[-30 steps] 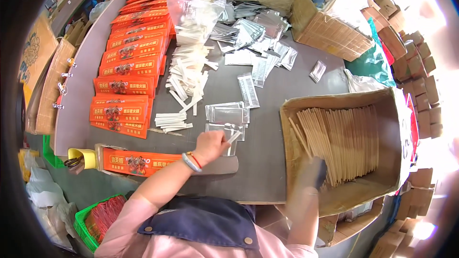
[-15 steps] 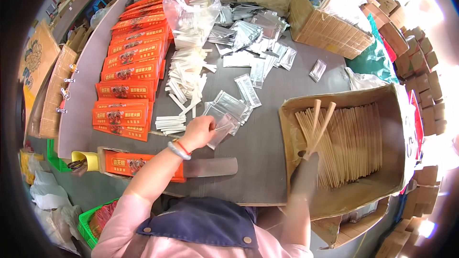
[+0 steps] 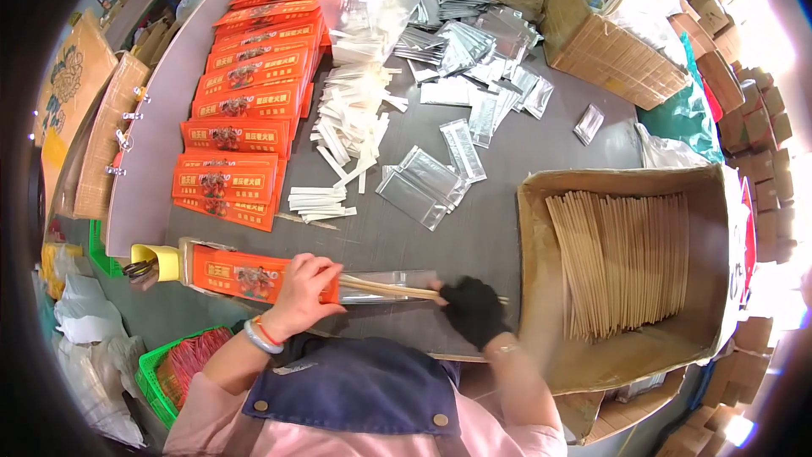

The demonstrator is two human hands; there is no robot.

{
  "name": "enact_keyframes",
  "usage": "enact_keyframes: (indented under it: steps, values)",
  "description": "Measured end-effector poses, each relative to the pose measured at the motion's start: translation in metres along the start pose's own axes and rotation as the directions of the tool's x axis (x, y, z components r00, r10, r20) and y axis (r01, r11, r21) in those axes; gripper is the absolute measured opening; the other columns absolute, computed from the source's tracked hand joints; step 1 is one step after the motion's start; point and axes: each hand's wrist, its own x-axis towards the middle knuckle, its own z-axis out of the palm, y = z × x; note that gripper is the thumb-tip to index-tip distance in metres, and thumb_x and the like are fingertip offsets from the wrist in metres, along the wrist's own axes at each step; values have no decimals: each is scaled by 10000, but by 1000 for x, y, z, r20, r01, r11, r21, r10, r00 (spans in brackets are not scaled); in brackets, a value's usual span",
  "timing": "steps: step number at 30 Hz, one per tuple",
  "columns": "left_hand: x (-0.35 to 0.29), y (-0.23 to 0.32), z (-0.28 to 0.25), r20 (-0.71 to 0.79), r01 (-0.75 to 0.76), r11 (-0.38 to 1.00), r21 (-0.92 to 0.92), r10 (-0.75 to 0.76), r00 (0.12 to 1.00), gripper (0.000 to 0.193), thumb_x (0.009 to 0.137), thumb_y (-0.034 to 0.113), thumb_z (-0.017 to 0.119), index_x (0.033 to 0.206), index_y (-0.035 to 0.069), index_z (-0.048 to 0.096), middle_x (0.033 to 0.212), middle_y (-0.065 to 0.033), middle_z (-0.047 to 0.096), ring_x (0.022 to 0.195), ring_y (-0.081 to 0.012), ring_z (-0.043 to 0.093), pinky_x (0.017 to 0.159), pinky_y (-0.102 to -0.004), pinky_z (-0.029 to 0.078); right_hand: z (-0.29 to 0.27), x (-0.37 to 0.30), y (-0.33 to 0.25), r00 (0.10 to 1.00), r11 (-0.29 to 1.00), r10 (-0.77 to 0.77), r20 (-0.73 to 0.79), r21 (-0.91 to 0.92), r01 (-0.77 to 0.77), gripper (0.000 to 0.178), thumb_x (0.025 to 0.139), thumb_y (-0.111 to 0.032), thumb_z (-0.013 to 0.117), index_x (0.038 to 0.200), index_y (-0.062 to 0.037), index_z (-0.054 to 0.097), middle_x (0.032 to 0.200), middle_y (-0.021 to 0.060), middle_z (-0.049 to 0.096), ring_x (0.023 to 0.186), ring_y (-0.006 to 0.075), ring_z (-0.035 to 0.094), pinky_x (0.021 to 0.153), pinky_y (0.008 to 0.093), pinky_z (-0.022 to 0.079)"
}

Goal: Packaging bundles of thin wooden sticks into clear plastic bags at an assembly station.

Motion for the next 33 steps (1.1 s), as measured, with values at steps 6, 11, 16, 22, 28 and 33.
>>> enact_keyframes:
  steps: [6,11,16,22,28,33]
  values:
    - [8,9,2,31,-19,999,38,18,999,746,573,229,870,1238,42,587,1171,-74,553,1104,-285,483,961,-431,385,8,25,-1,953,997,-50,-299,36,64,163,732,-167,774,840,-61,712,876,137,669,833,307,641,757,393,523]
    - [21,13,19,31,-90,996,-1,90,995,737,590,211,859,1257,69,579,1183,-73,547,1108,-285,487,951,-440,387,71,28,-43,965,766,209,-161,640,-60,318,789,-105,739,1082,-54,627,1018,145,637,921,324,638,807,382,512]
    - [27,11,14,80,-216,957,195,204,976,532,652,217,795,1162,249,649,1085,-92,555,1009,-297,515,858,-432,414,10,50,-76,981,967,-91,-169,222,128,576,689,-234,843,1178,-73,582,1136,111,576,962,299,610,854,396,486]
    - [53,-6,-72,120,-277,951,139,262,958,186,635,110,714,794,127,619,911,-109,552,910,-319,553,789,-435,458,-39,26,-26,1000,994,6,-28,-110,-9,633,650,-413,846,1139,-98,594,1013,79,623,965,279,598,884,439,455]
    - [43,-59,-69,-231,13,945,327,67,971,355,643,84,775,972,51,646,1153,-147,574,1073,-352,555,932,-451,461,8,44,-36,930,866,92,357,432,-251,577,804,-425,784,1120,9,572,1024,107,679,1011,181,639,878,339,495]
    - [-1,-16,-10,-182,185,982,-46,-190,965,626,669,292,840,1181,18,606,1214,-145,578,1161,-358,510,1052,-530,347,-9,72,-37,980,615,183,79,768,-176,479,833,-229,792,1170,3,545,993,6,584,900,82,531,783,277,481]
